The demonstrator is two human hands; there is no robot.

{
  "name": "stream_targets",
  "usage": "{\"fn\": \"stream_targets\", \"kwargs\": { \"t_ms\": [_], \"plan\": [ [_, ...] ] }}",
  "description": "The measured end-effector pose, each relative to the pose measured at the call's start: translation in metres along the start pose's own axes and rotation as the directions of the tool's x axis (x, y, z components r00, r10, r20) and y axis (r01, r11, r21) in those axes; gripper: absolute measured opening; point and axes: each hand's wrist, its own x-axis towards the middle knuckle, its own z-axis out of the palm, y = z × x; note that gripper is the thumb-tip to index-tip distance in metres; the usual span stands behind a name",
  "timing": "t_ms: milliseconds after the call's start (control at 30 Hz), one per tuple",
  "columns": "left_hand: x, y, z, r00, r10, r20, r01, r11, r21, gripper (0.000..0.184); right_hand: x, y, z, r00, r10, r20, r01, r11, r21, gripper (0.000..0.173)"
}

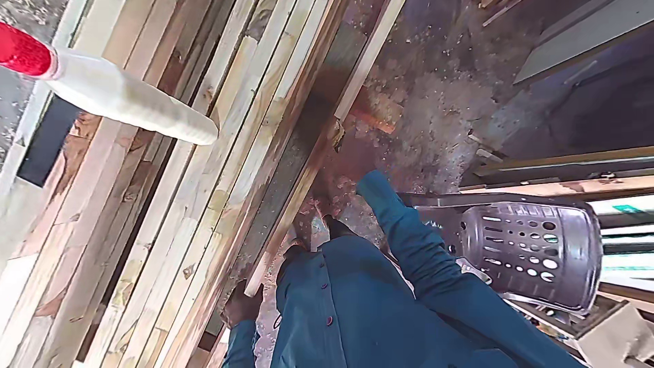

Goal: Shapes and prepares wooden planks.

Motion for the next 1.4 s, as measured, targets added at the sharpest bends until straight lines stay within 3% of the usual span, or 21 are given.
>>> {"fn": "stream_targets", "kwargs": {
  "t_ms": [100, 167, 233, 267, 333, 433, 500, 567, 667, 733, 833, 933, 1033, 1200, 1400],
  "plan": [
    [0.001, -0.004, 0.003, 0.999, 0.022, -0.03, -0.022, 1.0, 0.0, 0.045, -0.02, -0.006, 0.026, 0.995, -0.095, 0.029, 0.094, 0.995, 0.024, 0.054],
    [-0.001, -0.005, 0.004, 0.999, 0.034, -0.032, -0.034, 0.999, 0.002, 0.045, -0.045, -0.003, 0.065, 0.955, -0.276, 0.112, 0.284, 0.957, -0.064, 0.06],
    [0.006, -0.008, 0.0, 0.999, 0.045, -0.01, -0.045, 0.999, 0.013, 0.047, -0.061, -0.007, 0.081, 0.921, -0.348, 0.175, 0.36, 0.932, -0.042, 0.07],
    [0.01, -0.007, 0.001, 0.999, 0.039, 0.007, -0.039, 0.999, -0.003, 0.049, -0.056, -0.004, 0.081, 0.912, -0.392, 0.12, 0.394, 0.919, 0.008, 0.066],
    [0.016, -0.012, 0.002, 0.998, 0.049, 0.044, -0.047, 0.998, -0.044, 0.053, -0.028, 0.009, 0.076, 0.877, -0.468, -0.107, 0.477, 0.875, 0.079, 0.043],
    [0.02, -0.019, 0.001, 0.993, 0.077, 0.089, -0.071, 0.995, -0.069, 0.055, 0.018, 0.026, 0.042, 0.818, -0.483, -0.313, 0.545, 0.824, 0.155, 0.049],
    [0.023, -0.016, -0.002, 0.991, 0.07, 0.11, -0.062, 0.996, -0.07, 0.055, 0.055, 0.034, 0.032, 0.796, -0.479, -0.371, 0.549, 0.829, 0.108, 0.055],
    [0.023, -0.016, -0.001, 0.991, 0.078, 0.113, -0.07, 0.995, -0.077, 0.054, 0.07, 0.042, 0.039, 0.826, -0.438, -0.355, 0.487, 0.871, 0.058, 0.061],
    [0.024, -0.017, -0.001, 0.99, 0.07, 0.12, -0.059, 0.994, -0.09, 0.055, 0.042, 0.052, 0.069, 0.885, -0.363, -0.293, 0.354, 0.931, -0.083, 0.07],
    [0.02, -0.017, 0.001, 0.994, 0.049, 0.1, -0.039, 0.995, -0.091, 0.054, 0.003, 0.053, 0.073, 0.941, -0.298, -0.161, 0.271, 0.948, -0.169, 0.073],
    [0.01, -0.009, 0.003, 0.999, 0.044, 0.013, -0.042, 0.995, -0.087, 0.049, -0.018, 0.041, 0.025, 0.951, -0.274, -0.143, 0.249, 0.953, -0.173, 0.052],
    [-0.005, -0.002, 0.008, 1.0, -0.001, -0.019, 0.0, 0.998, -0.058, 0.053, 0.028, 0.036, -0.021, 0.931, -0.289, -0.225, 0.269, 0.956, -0.115, 0.038],
    [-0.005, -0.004, 0.01, 0.999, 0.004, -0.048, -0.006, 0.998, -0.055, 0.055, 0.043, 0.016, -0.035, 0.965, -0.206, -0.159, 0.188, 0.974, -0.123, 0.034],
    [-0.005, -0.005, 0.018, 0.995, -0.01, -0.094, 0.006, 0.999, -0.045, 0.054, 0.016, 0.001, -0.02, 0.978, -0.202, -0.04, 0.193, 0.967, -0.164, 0.034],
    [0.0, -0.007, 0.009, 0.998, 0.014, -0.065, -0.018, 0.999, -0.049, 0.054, -0.077, -0.004, 0.056, 0.957, -0.206, 0.205, 0.264, 0.912, -0.315, 0.04]
  ]
}}
